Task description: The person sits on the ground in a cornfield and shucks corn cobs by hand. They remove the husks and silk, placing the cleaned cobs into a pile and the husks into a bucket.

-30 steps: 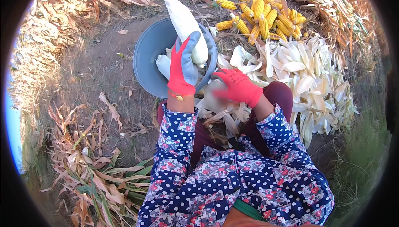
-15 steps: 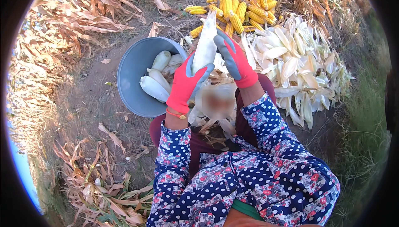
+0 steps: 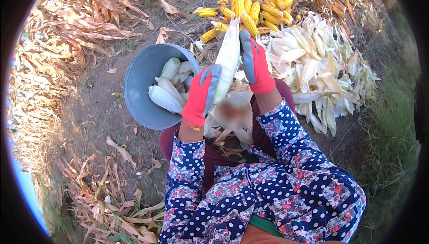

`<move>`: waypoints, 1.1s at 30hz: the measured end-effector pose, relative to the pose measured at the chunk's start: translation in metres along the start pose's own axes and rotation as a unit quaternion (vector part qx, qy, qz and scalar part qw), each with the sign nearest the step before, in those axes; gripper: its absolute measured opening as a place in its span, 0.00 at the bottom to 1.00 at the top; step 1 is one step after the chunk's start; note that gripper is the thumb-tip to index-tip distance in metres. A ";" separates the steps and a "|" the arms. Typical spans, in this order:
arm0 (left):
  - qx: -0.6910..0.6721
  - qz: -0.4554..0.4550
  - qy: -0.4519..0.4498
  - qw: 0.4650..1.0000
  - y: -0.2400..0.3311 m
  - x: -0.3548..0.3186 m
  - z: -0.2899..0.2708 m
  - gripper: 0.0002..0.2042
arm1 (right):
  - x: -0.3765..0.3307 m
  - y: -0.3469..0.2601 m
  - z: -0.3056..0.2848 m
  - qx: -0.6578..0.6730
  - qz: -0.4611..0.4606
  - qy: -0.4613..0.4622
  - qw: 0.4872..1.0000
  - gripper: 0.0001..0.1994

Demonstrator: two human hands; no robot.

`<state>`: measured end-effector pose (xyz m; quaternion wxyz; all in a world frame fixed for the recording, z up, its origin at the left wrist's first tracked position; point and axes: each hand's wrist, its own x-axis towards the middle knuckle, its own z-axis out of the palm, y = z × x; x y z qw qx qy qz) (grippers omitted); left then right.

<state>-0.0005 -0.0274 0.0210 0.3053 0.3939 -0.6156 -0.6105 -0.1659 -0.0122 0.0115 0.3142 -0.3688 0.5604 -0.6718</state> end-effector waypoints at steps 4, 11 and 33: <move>0.042 0.055 0.023 0.997 -0.014 0.000 -0.005 0.22 | 0.000 -0.008 -0.001 0.093 0.033 -0.019 0.995 0.22; 0.158 0.125 0.024 0.979 -0.020 0.004 -0.011 0.26 | 0.009 0.011 -0.012 0.158 0.048 -0.068 0.984 0.19; 0.284 0.341 0.228 0.867 -0.043 0.016 0.000 0.26 | -0.006 0.037 0.023 0.588 0.093 -0.165 0.786 0.15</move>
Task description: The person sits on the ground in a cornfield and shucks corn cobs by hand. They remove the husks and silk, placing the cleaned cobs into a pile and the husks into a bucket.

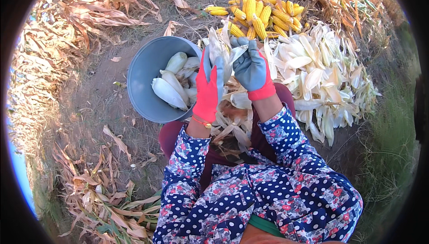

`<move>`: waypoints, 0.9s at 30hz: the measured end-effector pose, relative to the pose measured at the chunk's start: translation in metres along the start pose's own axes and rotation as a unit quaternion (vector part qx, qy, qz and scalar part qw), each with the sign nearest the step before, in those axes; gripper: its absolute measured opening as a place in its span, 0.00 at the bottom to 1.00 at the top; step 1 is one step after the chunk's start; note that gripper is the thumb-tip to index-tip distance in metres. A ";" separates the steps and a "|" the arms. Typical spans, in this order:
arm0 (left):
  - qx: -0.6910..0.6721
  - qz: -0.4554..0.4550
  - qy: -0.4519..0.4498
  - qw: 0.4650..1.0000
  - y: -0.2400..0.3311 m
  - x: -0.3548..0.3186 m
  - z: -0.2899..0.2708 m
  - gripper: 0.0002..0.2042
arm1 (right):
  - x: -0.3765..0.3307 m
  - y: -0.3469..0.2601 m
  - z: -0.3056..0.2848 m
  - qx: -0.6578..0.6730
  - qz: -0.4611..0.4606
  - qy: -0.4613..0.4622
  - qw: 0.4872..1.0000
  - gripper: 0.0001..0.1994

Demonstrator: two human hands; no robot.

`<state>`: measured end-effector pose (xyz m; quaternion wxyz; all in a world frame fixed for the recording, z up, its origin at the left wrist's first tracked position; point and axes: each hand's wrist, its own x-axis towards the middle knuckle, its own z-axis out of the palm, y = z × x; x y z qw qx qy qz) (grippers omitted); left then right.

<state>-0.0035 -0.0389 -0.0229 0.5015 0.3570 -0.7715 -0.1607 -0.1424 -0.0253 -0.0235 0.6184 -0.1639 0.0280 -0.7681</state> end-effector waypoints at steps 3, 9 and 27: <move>-0.147 -0.143 -0.013 0.979 0.006 0.005 -0.009 0.23 | -0.003 0.008 0.021 -0.008 0.017 -0.016 1.000 0.13; -0.274 -0.315 0.068 0.906 0.008 0.032 -0.038 0.20 | -0.021 0.005 0.023 -0.115 0.158 -0.125 0.973 0.13; -0.380 -0.358 0.233 0.820 -0.006 0.053 -0.079 0.30 | -0.034 0.003 0.022 -0.514 0.214 0.005 0.831 0.20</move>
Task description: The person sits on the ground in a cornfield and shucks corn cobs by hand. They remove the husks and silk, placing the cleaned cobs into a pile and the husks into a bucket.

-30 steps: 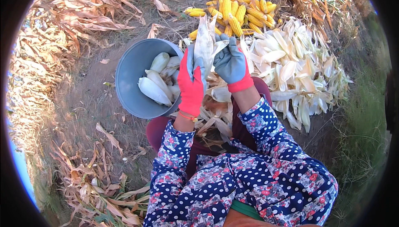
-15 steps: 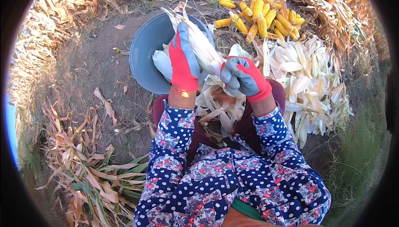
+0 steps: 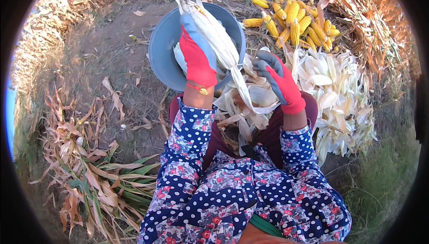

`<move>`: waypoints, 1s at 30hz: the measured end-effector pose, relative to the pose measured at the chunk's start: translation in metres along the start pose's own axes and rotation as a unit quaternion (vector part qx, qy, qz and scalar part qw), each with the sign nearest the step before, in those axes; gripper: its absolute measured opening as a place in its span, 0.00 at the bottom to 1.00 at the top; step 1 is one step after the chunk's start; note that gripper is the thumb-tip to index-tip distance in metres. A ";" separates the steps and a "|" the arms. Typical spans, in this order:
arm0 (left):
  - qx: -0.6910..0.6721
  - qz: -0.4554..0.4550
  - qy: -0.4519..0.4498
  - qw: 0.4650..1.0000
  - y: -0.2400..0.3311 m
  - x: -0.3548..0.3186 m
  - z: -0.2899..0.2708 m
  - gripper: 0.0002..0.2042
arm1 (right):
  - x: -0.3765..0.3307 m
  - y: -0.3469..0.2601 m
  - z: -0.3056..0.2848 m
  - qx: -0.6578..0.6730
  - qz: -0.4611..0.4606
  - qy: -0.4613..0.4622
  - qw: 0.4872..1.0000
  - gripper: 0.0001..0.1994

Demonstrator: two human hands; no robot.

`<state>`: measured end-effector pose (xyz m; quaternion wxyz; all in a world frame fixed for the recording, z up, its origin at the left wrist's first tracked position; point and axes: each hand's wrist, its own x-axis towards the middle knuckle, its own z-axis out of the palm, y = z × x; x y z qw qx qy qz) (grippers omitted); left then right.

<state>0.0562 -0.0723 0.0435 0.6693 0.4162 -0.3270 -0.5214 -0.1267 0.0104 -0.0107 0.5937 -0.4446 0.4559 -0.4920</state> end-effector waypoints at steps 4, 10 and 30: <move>0.053 0.043 -0.037 0.997 -0.029 -0.006 0.001 0.29 | 0.001 0.002 0.038 0.057 -0.011 -0.082 0.995 0.32; 0.075 -0.021 -0.058 0.995 -0.032 -0.011 0.006 0.24 | -0.001 0.024 0.047 0.077 0.059 -0.005 0.995 0.31; -0.308 -0.236 -0.375 0.842 -0.012 -0.032 0.026 0.37 | -0.014 0.002 -0.016 0.046 0.089 -0.324 0.941 0.33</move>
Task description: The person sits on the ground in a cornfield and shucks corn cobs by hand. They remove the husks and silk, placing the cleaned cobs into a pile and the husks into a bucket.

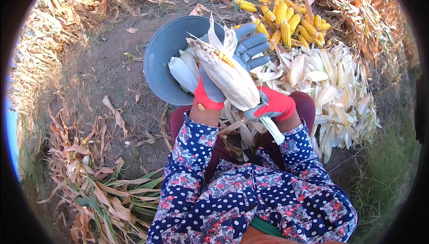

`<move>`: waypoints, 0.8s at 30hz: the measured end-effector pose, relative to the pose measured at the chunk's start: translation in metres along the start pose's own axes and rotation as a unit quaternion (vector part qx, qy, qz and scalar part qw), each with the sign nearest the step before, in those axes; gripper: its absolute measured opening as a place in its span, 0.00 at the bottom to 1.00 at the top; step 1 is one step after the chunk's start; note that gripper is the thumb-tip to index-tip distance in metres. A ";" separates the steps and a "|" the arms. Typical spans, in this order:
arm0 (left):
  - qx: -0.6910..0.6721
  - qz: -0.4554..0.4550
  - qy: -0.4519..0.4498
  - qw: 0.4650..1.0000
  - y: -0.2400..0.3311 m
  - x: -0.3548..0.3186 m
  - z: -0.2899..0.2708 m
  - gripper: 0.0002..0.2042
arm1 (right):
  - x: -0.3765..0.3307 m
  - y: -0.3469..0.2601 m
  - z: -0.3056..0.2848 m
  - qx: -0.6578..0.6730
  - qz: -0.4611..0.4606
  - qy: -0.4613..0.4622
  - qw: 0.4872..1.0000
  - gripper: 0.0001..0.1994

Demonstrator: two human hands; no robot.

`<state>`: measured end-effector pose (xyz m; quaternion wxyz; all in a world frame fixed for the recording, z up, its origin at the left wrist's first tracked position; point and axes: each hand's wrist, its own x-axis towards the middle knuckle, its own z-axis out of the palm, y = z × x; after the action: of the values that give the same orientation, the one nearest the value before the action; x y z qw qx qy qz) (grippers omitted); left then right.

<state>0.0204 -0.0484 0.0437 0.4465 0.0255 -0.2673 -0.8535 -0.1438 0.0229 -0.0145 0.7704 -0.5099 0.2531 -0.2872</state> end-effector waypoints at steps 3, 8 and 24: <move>-0.058 0.041 -0.072 0.995 0.005 -0.006 0.003 0.38 | 0.006 0.007 0.016 0.143 0.006 -0.021 0.989 0.28; 0.044 0.072 0.107 0.991 0.009 -0.015 -0.020 0.28 | 0.020 0.016 0.021 0.121 0.010 -0.009 0.993 0.21; 0.358 0.200 0.346 0.844 0.009 -0.005 -0.014 0.23 | 0.037 -0.006 0.026 0.059 -0.187 0.212 0.957 0.40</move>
<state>0.0340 -0.0546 0.0345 0.6306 0.4234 -0.3819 -0.5266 -0.1008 0.0122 -0.0034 0.6604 -0.4292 0.2930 -0.5421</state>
